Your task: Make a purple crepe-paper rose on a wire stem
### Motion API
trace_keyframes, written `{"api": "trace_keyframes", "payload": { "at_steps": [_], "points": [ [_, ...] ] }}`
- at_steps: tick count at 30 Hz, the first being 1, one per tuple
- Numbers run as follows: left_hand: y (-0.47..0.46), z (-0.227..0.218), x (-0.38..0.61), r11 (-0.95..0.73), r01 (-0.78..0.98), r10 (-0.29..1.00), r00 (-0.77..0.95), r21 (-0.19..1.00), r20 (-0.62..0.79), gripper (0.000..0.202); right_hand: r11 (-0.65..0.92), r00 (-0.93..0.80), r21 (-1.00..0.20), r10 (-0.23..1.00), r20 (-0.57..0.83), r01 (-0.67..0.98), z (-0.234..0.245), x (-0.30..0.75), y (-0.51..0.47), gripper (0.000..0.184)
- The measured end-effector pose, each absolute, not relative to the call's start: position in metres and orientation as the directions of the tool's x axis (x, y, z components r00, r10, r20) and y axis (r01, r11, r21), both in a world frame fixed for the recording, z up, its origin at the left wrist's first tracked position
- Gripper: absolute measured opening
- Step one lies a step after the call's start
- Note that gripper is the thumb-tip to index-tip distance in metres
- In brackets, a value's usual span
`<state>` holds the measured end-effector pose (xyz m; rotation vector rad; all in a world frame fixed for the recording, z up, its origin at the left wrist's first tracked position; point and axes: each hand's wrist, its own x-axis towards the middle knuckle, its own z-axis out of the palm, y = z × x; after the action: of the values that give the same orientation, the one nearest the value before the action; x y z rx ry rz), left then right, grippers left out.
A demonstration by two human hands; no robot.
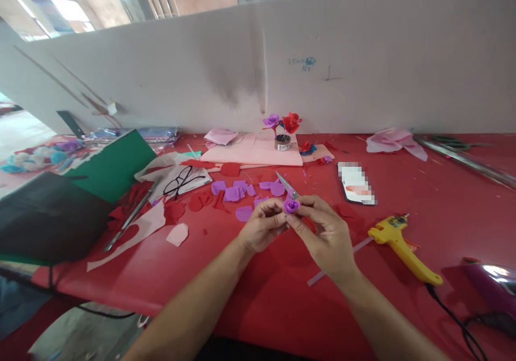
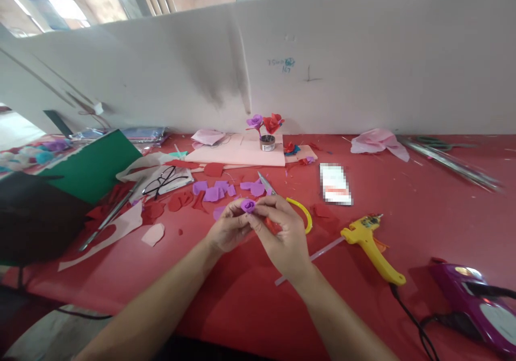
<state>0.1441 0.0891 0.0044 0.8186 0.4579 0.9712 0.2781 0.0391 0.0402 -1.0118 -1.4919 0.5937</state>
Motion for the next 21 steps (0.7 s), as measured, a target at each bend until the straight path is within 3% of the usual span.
{"api": "trace_keyframes", "payload": {
  "at_steps": [13,17,21],
  "points": [
    [0.0883,0.0107,0.1512,0.248,-0.573,0.889,0.455,0.781,0.052,0.018,0.535,0.17,-0.752,0.76,0.627,0.385,0.0356,0.2787,0.0412,0.009],
    [0.0882,0.0113,0.1511,0.245,-0.571,0.89,0.454,0.783,0.053,0.02,0.51,0.179,-0.78,0.783,0.595,0.362,0.0363,0.2794,0.0428,0.009],
    [0.0883,0.012,0.1522,0.237,-0.579,0.906,0.422,0.78,0.038,0.022,0.451,0.141,-0.861,0.86,0.49,0.236,0.0359,0.2805,0.0458,0.009]
  ]
}}
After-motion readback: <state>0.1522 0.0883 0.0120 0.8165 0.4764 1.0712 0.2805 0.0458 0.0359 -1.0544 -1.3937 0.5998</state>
